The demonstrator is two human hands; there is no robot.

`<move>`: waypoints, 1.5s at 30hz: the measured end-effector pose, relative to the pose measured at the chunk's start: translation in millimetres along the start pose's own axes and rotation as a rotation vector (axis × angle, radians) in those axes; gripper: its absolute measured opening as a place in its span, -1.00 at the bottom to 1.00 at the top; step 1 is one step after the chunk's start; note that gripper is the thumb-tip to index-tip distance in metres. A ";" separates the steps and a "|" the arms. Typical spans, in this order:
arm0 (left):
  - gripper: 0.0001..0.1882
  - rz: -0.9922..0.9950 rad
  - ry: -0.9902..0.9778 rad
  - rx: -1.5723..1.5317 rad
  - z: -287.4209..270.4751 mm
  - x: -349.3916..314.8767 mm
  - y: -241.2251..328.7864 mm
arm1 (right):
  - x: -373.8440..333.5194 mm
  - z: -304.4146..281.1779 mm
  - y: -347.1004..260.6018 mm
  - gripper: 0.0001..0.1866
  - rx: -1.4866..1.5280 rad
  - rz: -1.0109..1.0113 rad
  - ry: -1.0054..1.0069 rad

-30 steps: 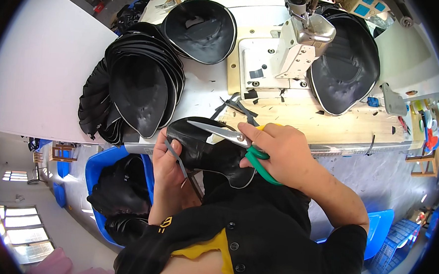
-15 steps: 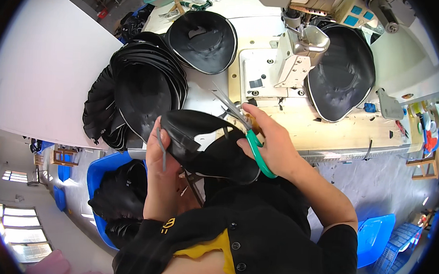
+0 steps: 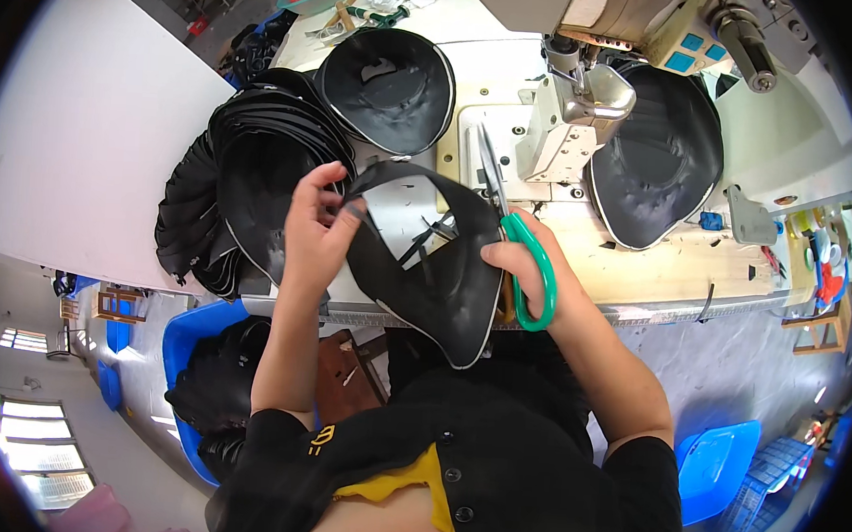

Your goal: The person uses green-handled scissors to trim excess black fabric from the edges of several black shoe-shaped items. They pick up each item from a stack, cut along the perimeter, and place the trimmed item back on the table. The process is repeated for multiple items throughout the clip.

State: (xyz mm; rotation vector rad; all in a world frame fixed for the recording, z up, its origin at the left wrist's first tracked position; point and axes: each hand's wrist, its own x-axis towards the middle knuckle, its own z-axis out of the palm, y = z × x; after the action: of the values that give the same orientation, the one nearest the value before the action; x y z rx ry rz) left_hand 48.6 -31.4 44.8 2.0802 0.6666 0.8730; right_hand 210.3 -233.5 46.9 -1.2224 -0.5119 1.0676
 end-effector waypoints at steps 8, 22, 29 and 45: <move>-0.20 -0.332 -0.088 -0.216 19.6 -86.6 -17.4 | 5.7 -20.4 9.6 -0.52 0.130 0.049 0.021; -0.56 -0.205 0.054 -1.025 25.4 -107.2 29.8 | 3.6 -34.8 38.9 -0.35 0.345 -0.093 -0.164; -0.57 -0.292 0.213 -1.170 18.3 18.2 66.1 | 7.6 -43.3 46.9 -0.35 0.306 -0.146 -0.262; -0.42 0.348 0.716 0.370 -22.1 64.8 -32.7 | 3.3 -40.7 44.6 -0.39 0.273 -0.140 -0.236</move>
State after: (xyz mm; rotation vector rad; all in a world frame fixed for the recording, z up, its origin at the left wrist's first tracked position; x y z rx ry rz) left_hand 67.2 41.8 52.0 2.2276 0.8932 1.8562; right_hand 227.9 -252.2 -7.8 -0.8146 -0.6009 1.1267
